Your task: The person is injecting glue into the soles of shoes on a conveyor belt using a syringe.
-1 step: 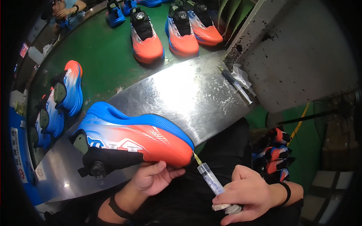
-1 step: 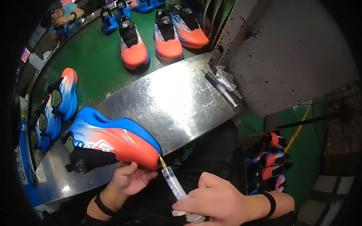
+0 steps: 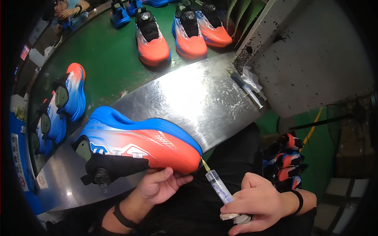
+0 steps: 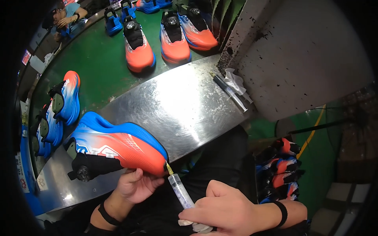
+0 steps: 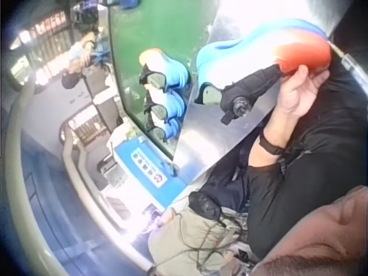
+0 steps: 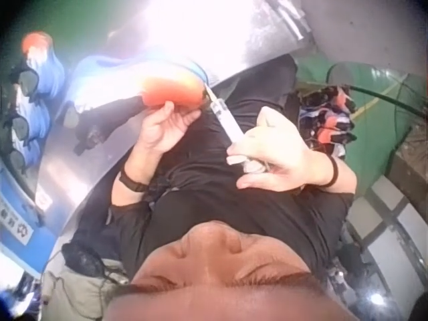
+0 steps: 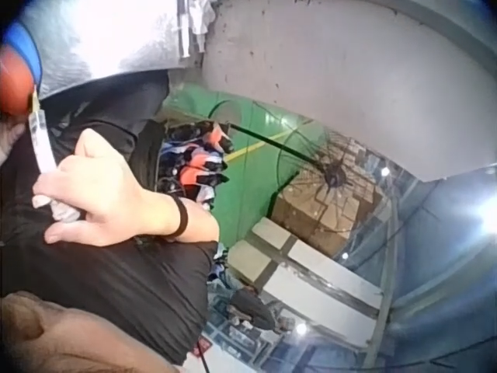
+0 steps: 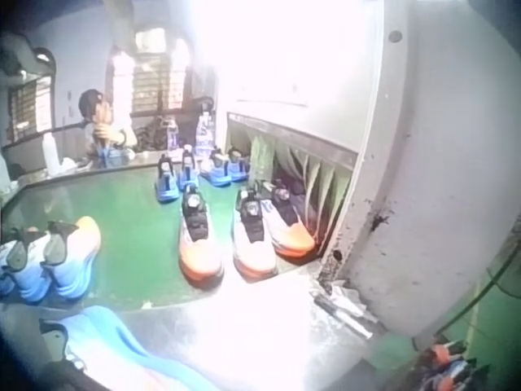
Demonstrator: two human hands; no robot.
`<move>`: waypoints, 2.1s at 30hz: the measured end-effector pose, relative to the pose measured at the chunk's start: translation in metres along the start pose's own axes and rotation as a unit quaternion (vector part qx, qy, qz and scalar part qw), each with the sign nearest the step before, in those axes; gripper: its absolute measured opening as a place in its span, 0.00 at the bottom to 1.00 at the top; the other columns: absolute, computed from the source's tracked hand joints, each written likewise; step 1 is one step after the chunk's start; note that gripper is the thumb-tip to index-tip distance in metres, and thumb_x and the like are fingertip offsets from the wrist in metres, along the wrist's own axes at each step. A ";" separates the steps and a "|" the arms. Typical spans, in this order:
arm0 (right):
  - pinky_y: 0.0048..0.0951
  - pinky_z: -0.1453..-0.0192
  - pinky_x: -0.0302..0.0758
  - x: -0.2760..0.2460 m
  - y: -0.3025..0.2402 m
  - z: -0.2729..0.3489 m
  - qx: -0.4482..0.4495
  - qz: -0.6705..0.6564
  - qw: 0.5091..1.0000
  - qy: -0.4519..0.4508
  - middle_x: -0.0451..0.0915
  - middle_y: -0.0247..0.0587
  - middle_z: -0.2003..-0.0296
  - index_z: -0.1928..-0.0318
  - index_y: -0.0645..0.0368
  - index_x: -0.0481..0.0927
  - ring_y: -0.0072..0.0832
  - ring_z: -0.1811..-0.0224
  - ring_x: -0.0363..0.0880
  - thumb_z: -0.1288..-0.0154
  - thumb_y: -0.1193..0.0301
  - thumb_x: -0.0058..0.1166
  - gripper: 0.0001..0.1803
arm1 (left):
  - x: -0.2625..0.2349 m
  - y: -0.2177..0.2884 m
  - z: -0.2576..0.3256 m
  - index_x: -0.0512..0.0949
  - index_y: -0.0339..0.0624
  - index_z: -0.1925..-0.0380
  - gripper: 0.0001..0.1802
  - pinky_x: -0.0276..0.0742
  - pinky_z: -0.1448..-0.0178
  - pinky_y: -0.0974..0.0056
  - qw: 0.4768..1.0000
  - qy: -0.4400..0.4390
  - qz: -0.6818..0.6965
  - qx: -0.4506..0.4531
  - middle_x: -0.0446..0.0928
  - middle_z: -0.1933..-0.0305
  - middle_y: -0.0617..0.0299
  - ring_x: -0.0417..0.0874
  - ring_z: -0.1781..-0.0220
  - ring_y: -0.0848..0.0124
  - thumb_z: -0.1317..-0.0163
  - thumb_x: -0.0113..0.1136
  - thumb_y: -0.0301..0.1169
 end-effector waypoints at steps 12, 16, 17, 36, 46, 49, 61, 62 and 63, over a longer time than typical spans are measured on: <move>0.21 0.76 0.55 0.021 0.004 -0.002 -0.003 0.177 0.983 -0.051 0.79 0.25 0.73 0.60 0.55 0.82 0.20 0.82 0.57 0.53 0.57 0.68 0.21 | 0.003 0.002 -0.015 0.64 0.38 0.40 0.24 0.75 0.38 0.58 0.998 0.052 -0.021 0.034 0.67 0.38 0.48 0.63 0.32 0.53 0.33 0.50 0.37; 0.19 0.79 0.53 0.033 0.007 0.001 -0.067 0.281 0.957 -0.023 0.77 0.22 0.76 0.63 0.51 0.81 0.19 0.84 0.56 0.54 0.60 0.68 0.17 | 0.009 0.004 -0.016 0.65 0.37 0.41 0.26 0.77 0.41 0.62 0.998 0.050 -0.003 0.035 0.70 0.41 0.49 0.66 0.34 0.55 0.33 0.49 0.41; 0.18 0.79 0.52 0.035 0.008 0.002 -0.085 0.316 0.945 -0.016 0.76 0.22 0.76 0.64 0.50 0.81 0.18 0.84 0.56 0.54 0.61 0.68 0.16 | 0.010 0.003 -0.016 0.65 0.42 0.40 0.25 0.79 0.44 0.64 0.998 0.052 0.012 0.021 0.70 0.41 0.51 0.70 0.36 0.57 0.34 0.51 0.40; 0.26 0.71 0.54 0.046 -0.003 0.013 -0.140 0.362 0.921 -0.002 0.79 0.22 0.72 0.61 0.46 0.75 0.19 0.81 0.57 0.57 0.52 0.69 0.24 | 0.012 0.003 0.010 0.70 0.43 0.45 0.22 0.76 0.45 0.58 1.000 0.024 0.007 -0.012 0.75 0.45 0.55 0.77 0.43 0.61 0.37 0.57 0.37; 0.34 0.63 0.62 -0.004 0.118 -0.068 -0.048 0.316 0.938 0.136 0.73 0.33 0.74 0.56 0.54 0.75 0.35 0.73 0.64 0.56 0.58 0.66 0.26 | -0.008 0.064 0.156 0.60 0.32 0.40 0.41 0.67 0.35 0.54 0.914 0.281 -0.248 0.156 0.71 0.43 0.48 0.74 0.41 0.57 0.56 0.65 0.29; 0.34 0.63 0.63 -0.006 0.128 -0.076 -0.033 0.276 0.949 0.150 0.73 0.33 0.73 0.55 0.54 0.74 0.35 0.72 0.64 0.55 0.58 0.66 0.27 | 0.004 0.099 0.118 0.62 0.27 0.43 0.39 0.73 0.40 0.55 0.914 0.229 -0.292 0.163 0.73 0.47 0.47 0.79 0.47 0.58 0.56 0.66 0.30; 0.38 0.53 0.65 -0.010 0.167 -0.062 -0.057 0.174 0.962 0.201 0.74 0.41 0.67 0.56 0.58 0.74 0.39 0.66 0.71 0.54 0.59 0.64 0.26 | 0.002 0.203 -0.010 0.55 0.26 0.37 0.33 0.45 0.25 0.49 0.871 -0.066 -0.455 0.175 0.54 0.32 0.37 0.52 0.29 0.47 0.32 0.47 0.42; 0.38 0.54 0.67 -0.012 0.164 -0.060 -0.073 0.178 0.955 0.225 0.73 0.40 0.67 0.57 0.57 0.75 0.40 0.63 0.68 0.56 0.58 0.64 0.26 | -0.015 0.221 0.001 0.56 0.27 0.38 0.32 0.46 0.26 0.49 0.856 0.051 -0.472 0.206 0.55 0.34 0.38 0.53 0.30 0.48 0.32 0.46 0.42; 0.38 0.56 0.68 -0.010 0.168 -0.059 -0.040 0.185 0.960 0.205 0.73 0.39 0.67 0.57 0.56 0.75 0.40 0.62 0.68 0.57 0.58 0.65 0.26 | -0.030 0.237 0.014 0.56 0.27 0.39 0.31 0.47 0.28 0.50 0.840 0.152 -0.465 0.237 0.56 0.35 0.38 0.54 0.32 0.49 0.32 0.46 0.41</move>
Point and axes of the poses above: each hand's wrist, its own z-axis away from the middle knuckle, its own x-axis out of the palm, y = z × x, the point moved 8 cm from there along -z, towards the middle knuckle
